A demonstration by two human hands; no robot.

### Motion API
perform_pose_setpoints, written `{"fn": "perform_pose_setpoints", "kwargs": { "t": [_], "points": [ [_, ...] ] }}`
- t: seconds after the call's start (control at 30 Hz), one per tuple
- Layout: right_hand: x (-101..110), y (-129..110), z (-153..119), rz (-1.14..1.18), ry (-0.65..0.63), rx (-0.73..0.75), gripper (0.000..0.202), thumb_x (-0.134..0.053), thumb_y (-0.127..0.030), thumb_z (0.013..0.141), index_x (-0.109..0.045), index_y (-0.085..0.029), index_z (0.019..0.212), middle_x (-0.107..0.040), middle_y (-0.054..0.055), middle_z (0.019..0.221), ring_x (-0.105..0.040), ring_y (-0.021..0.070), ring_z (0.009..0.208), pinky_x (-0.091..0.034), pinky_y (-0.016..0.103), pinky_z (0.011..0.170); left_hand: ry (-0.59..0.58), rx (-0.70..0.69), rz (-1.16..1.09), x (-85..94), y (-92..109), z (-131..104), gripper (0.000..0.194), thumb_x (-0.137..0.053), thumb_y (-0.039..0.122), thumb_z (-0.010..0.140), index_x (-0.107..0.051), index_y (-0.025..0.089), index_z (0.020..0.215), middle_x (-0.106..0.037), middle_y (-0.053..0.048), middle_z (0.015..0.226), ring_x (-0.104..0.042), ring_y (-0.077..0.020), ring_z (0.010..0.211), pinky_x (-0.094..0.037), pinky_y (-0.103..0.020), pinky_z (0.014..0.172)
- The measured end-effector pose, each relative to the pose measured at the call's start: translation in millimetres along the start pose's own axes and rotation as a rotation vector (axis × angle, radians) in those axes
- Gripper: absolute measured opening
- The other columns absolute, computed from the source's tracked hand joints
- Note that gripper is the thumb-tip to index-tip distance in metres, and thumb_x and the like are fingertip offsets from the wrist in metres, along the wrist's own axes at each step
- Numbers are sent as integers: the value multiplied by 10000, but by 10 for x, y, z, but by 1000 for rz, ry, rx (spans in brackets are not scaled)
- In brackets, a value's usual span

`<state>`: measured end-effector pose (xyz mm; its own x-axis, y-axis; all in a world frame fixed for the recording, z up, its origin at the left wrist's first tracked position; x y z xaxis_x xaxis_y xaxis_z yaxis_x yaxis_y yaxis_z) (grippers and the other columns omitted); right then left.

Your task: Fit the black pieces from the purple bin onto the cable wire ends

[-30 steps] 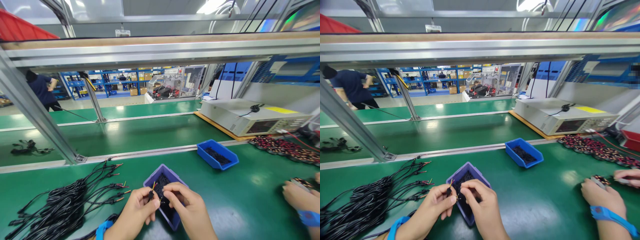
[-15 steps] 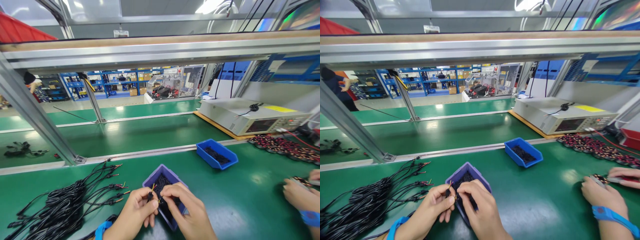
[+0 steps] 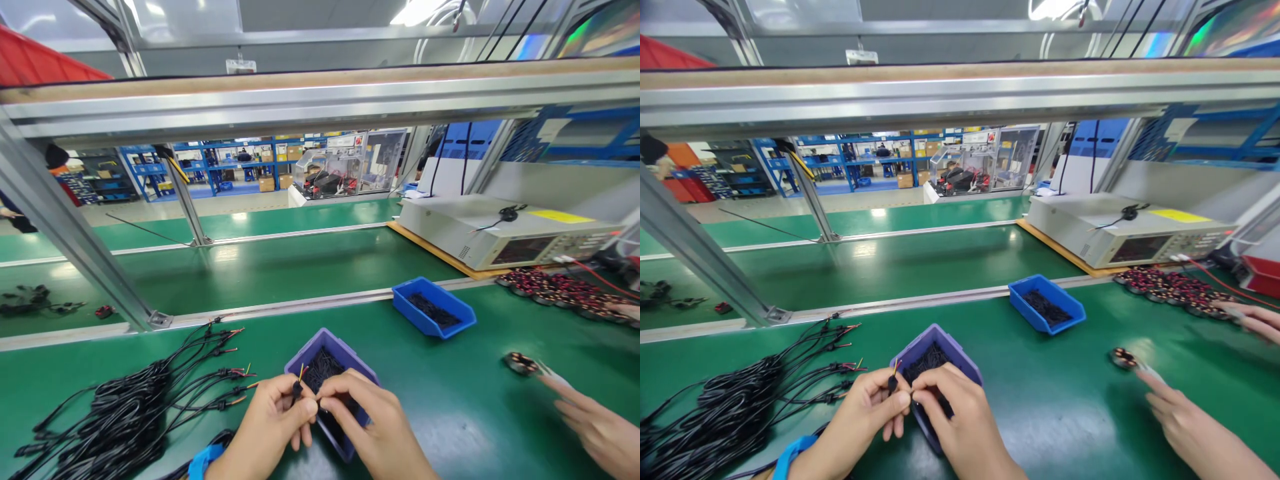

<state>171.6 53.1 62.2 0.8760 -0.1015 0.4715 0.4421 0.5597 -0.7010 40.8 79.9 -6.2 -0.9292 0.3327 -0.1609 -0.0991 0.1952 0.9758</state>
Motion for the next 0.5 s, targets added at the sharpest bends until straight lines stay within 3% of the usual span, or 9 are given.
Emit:
{"fn": "perform_pose_setpoints", "kwargs": {
  "t": [0.1, 0.2, 0.3, 0.5],
  "points": [
    [-1, 6, -3, 41, 14, 6, 201, -544, -214, 943, -732, -242, 879, -745, 18, 742, -697, 174, 675, -569, 246, 649, 7, 36, -10, 2, -22, -2, 464, -785, 570, 680, -600, 145, 692, -590, 13, 582, -528, -77, 415, -340, -160, 371],
    [69, 49, -11, 77, 114, -50, 177, -581, -247, 938, -757, -252, 914, -774, 25, 804, -723, 186, 722, -588, 255, 692, 17, 65, -17, 7, -27, -17, 436, -762, 555, 715, -602, 149, 707, -575, 25, 564, -514, -70, 414, -305, -153, 365],
    [110, 115, -22, 128, 198, -139, 139, -635, -274, 909, -764, -253, 863, -782, 15, 794, -735, 182, 702, -596, 242, 708, 13, 74, -20, 0, -19, -31, 414, -753, 532, 729, -592, 152, 700, -566, 30, 559, -503, -65, 409, -287, -152, 364],
    [62, 169, -50, 184, 218, -181, 163, -652, -307, 889, -754, -243, 779, -772, 7, 727, -723, 172, 628, -590, 221, 661, -20, 85, -9, -19, -18, -37, 342, -745, 453, 742, -584, 154, 706, -561, 32, 573, -500, -64, 418, -282, -152, 371]
  ]
}}
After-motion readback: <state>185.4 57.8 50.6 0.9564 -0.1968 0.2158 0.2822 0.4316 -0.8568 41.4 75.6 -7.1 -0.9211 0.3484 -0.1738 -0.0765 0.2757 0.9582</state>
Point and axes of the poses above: each hand's wrist, its own z-axis towards the middle knuckle, its own x-axis out of the back of the hand, y = z × x, the point moved 8 cm from there along z, towards the middle knuckle
